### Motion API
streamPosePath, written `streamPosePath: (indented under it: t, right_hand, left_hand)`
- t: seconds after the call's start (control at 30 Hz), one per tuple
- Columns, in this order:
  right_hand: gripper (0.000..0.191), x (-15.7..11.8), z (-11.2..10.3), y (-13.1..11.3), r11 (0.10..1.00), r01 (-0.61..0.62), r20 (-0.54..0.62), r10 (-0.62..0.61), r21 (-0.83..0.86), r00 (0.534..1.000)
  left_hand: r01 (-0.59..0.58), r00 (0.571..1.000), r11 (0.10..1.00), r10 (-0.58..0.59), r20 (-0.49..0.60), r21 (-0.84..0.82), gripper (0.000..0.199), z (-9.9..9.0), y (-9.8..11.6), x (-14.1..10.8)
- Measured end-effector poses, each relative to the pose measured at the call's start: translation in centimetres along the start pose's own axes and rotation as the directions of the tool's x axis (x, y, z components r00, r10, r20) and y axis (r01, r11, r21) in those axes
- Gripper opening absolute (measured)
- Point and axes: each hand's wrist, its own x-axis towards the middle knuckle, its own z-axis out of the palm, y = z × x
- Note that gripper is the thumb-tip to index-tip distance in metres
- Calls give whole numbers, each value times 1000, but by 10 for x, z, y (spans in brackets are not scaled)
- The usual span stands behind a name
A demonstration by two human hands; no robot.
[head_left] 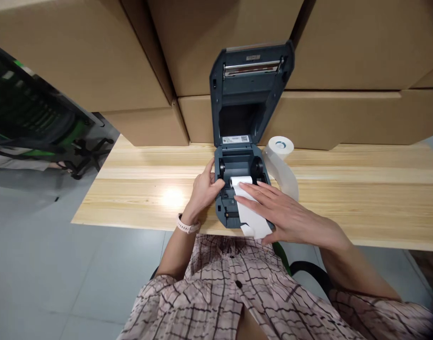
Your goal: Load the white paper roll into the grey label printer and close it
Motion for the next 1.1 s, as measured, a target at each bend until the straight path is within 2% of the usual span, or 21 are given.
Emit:
streamPosePath:
  t: [0.13,0.27,0.33,0.47,0.6,0.93,1.1]
  right_hand:
    - [117,2,6,-11,998,-31,-94,27,-45,995]
    - [71,6,17,-18,992,-55,-248,25,-116,968]
    - [59,6,23,-20,989,-52,-312,7,-136,950]
    - [52,5,31,-21,989,-18,-391,-40,-145,919]
    - [58,5,30,-26,989,2,-383,-59,-146,922]
    - [49,12,36,-33,991,6,-491,-73,-137,868]
    - [49,12,38,-33,990,33,-534,-101,-135,840]
  left_hand:
    - [18,1000,1000,-18,3,-7,84,0,-1,-1]
    - [22,1000,1000,-23,-2,-21,84,0,-1,-1]
    - [38,999,999,-38,-7,-36,85,1,-1,0]
    - [74,997,995,-74,7,-66,88,2,-2,1]
    - [104,995,990,-102,19,-93,91,1,-4,2]
    - [73,997,988,-70,26,-134,88,-2,-4,1]
    - [91,996,989,-90,13,-119,87,-1,-4,2]
